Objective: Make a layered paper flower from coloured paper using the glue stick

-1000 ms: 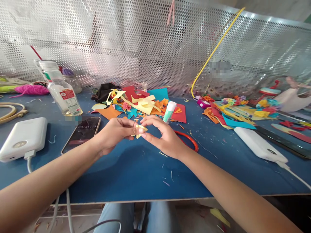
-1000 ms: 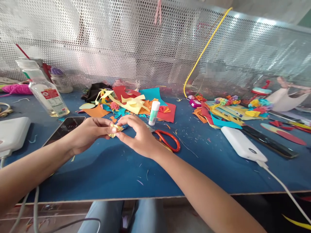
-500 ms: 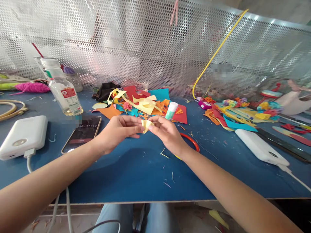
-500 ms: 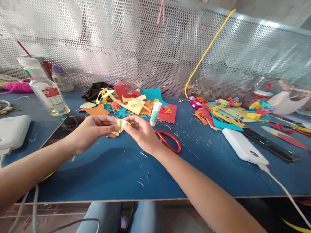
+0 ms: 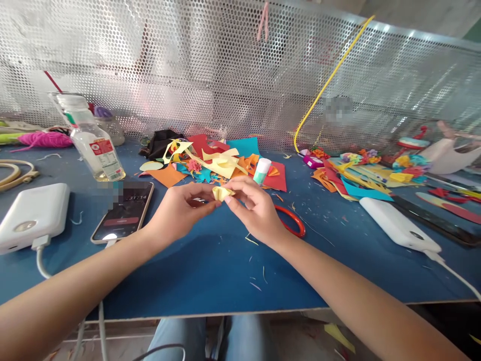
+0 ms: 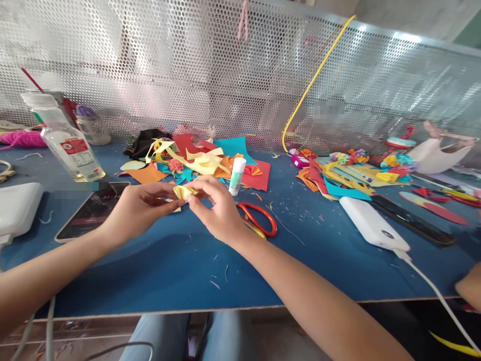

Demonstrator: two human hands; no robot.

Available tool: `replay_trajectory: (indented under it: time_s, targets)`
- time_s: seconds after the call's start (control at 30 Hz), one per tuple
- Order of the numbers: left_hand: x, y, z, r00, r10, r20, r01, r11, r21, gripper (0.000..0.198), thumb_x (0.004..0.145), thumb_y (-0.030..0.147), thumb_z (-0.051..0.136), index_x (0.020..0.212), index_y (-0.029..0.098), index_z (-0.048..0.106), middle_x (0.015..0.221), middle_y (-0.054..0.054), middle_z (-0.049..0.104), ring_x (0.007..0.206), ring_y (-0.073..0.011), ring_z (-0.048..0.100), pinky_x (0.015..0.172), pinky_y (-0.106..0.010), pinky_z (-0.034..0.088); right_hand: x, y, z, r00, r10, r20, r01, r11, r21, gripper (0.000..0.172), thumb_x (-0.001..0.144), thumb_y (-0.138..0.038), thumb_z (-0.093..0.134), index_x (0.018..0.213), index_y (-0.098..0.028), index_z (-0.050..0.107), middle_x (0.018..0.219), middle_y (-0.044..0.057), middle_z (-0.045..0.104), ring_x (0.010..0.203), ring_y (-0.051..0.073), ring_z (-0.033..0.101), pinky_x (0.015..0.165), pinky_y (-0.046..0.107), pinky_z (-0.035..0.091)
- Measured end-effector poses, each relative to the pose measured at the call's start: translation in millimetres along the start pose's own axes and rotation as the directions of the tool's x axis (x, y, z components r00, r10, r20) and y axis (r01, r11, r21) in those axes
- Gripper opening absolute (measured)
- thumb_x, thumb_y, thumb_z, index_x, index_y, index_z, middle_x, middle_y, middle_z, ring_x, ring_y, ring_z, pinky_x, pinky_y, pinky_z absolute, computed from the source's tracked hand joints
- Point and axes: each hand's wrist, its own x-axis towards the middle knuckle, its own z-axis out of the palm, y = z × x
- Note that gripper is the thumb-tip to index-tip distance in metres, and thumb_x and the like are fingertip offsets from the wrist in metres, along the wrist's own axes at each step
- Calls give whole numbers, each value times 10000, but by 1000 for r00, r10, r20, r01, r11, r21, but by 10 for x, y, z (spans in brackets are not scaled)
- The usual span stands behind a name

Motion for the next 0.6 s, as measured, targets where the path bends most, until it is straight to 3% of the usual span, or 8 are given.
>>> replay_trajectory:
  time_s: [0.2,0.3,0.43,0.6]
  targets:
    - [-25,2,-10,968,231,-94,-206,954,217,181,772,279,579,896,202,686,891,-34,688,799,-162,624,683,-242,517,-7,-45,-31,986,-167,13,166,967,-193,273,817,-175,527,1064,-281,575,1002,29,535,953,154,542,858,335,474]
    - [-26,13,-20,946,303,-116,-274,937,219,155,783,256,567,861,209,693,876,-33,685,827,-161,622,687,-235,512,-5,-49,-45,975,-220,17,219,955,-201,335,800,-165,553,1107,-298,540,1047,29,533,1007,164,522,885,352,460]
    - [-21,15,-12,964,238,-121,-219,964,151,154,777,264,583,888,212,676,922,-37,674,854,-161,611,668,-228,507,2,-52,-65,971,-238,8,236,953,-190,333,804,-144,546,1098,-298,527,1073,31,539,1013,165,529,851,354,480]
    - [-26,20,19,967,147,-210,-151,989,-4,247,721,258,653,946,184,584,890,-43,641,810,-161,618,624,-231,523,13,-76,-68,971,-238,-28,226,948,-222,234,792,-182,572,1008,-268,551,953,22,576,893,164,565,792,357,494]
